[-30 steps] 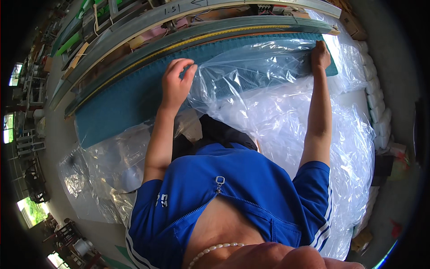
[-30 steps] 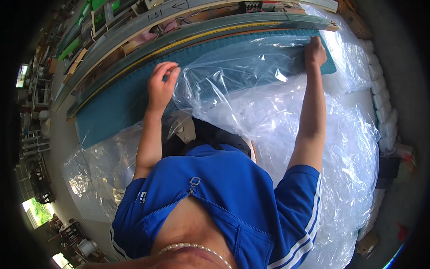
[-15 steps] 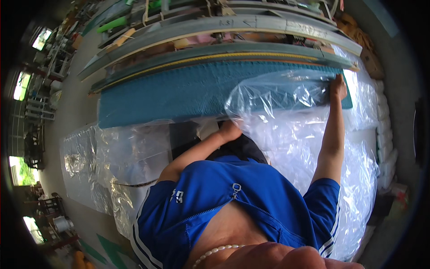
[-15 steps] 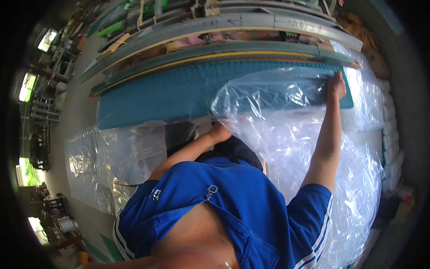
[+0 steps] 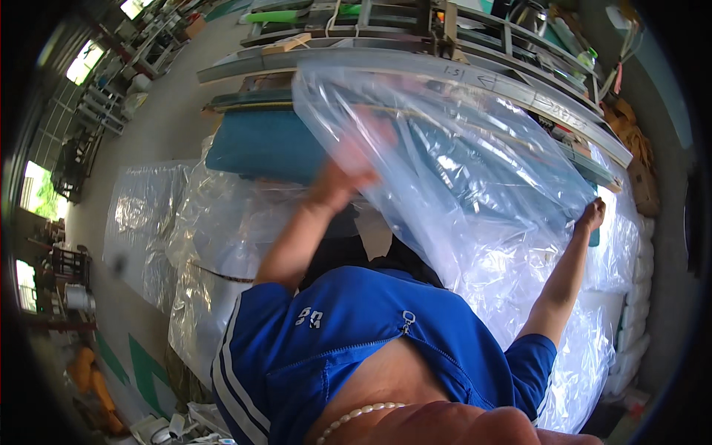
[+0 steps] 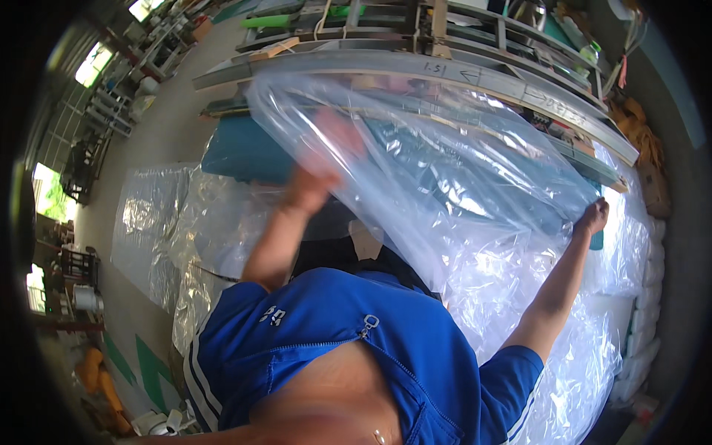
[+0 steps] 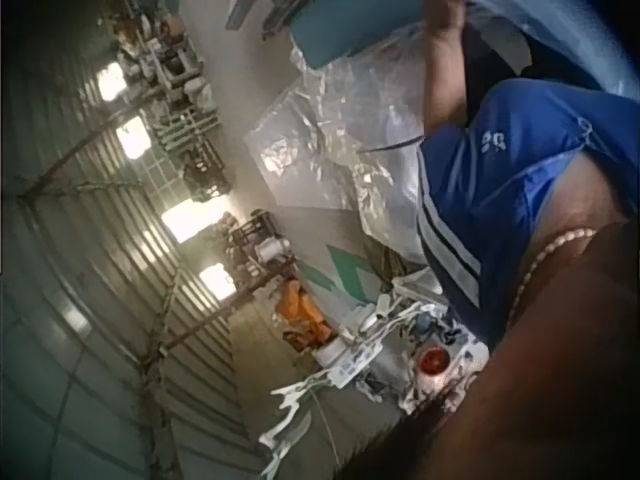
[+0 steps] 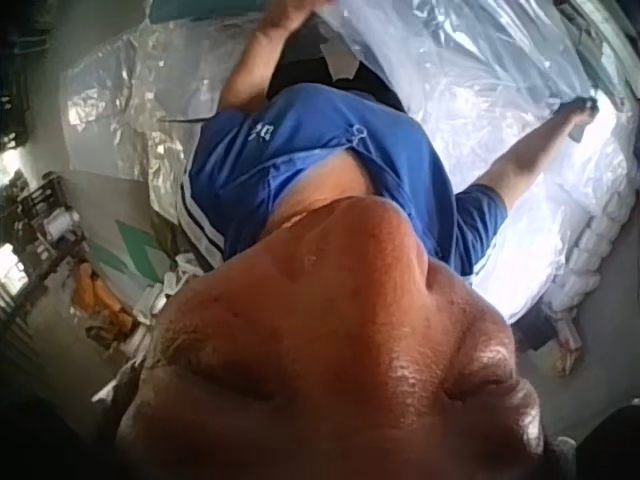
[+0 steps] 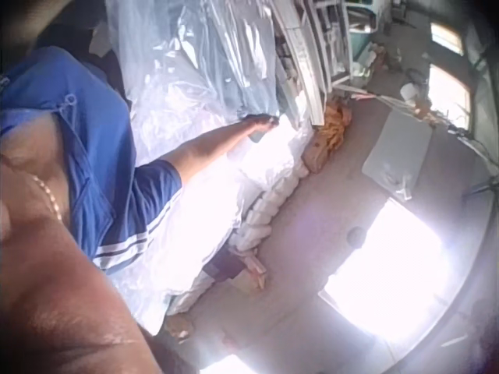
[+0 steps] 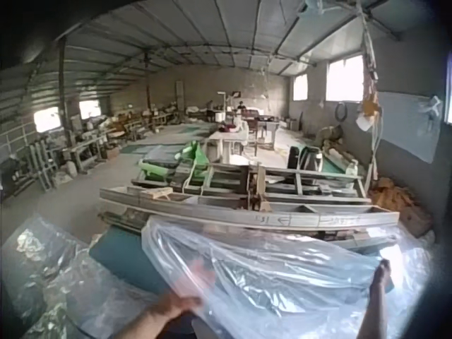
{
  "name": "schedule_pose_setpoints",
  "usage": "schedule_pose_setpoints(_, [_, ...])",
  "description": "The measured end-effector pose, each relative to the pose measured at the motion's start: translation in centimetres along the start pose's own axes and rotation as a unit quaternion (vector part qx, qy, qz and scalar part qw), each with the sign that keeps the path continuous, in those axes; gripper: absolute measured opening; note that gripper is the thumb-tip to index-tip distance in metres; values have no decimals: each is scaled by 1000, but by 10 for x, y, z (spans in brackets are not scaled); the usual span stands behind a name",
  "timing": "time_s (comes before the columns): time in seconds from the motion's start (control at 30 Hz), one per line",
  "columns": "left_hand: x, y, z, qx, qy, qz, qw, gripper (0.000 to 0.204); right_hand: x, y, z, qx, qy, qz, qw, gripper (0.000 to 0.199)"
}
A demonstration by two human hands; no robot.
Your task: Covering long industrial parts with clear plastic film in a manufacturing setting.
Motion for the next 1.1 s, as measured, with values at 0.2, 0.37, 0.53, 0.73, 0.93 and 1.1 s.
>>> schedule_pose_setpoints(0.2, [135,-136,1,92,424,-186,882,25,-70,51,-4,26,-65,-30,997,41])
schedule_pose_setpoints(0.37, [-97,-103,-249,-352,490,-172,779,13,-55,49,-6,40,-73,-24,996,38])
schedule_pose_setpoints(0.53, [-192,-141,-273,-506,237,119,821,19,-49,35,1,51,11,25,998,38])
schedule_pose_setpoints(0.73, [126,-197,-119,-39,106,-306,945,45,-25,22,2,17,-50,14,999,40])
schedule_pose_setpoints(0.93, [96,-268,-362,-541,-23,-251,803,27,-34,37,-19,11,-60,11,998,39])
schedule_pose_setpoints(1.1, [-138,-277,-546,-623,207,54,753,21,-28,23,-8,54,20,-15,998,27])
Point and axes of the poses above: each hand's wrist, its own y-axis towards the middle knuckle, its own z-axis out of the palm, x = y × z, the point moved 9 cm from there along y, towards the middle knuckle, and after that the axes turned 8 degrees about y, right-handed, at the moved point
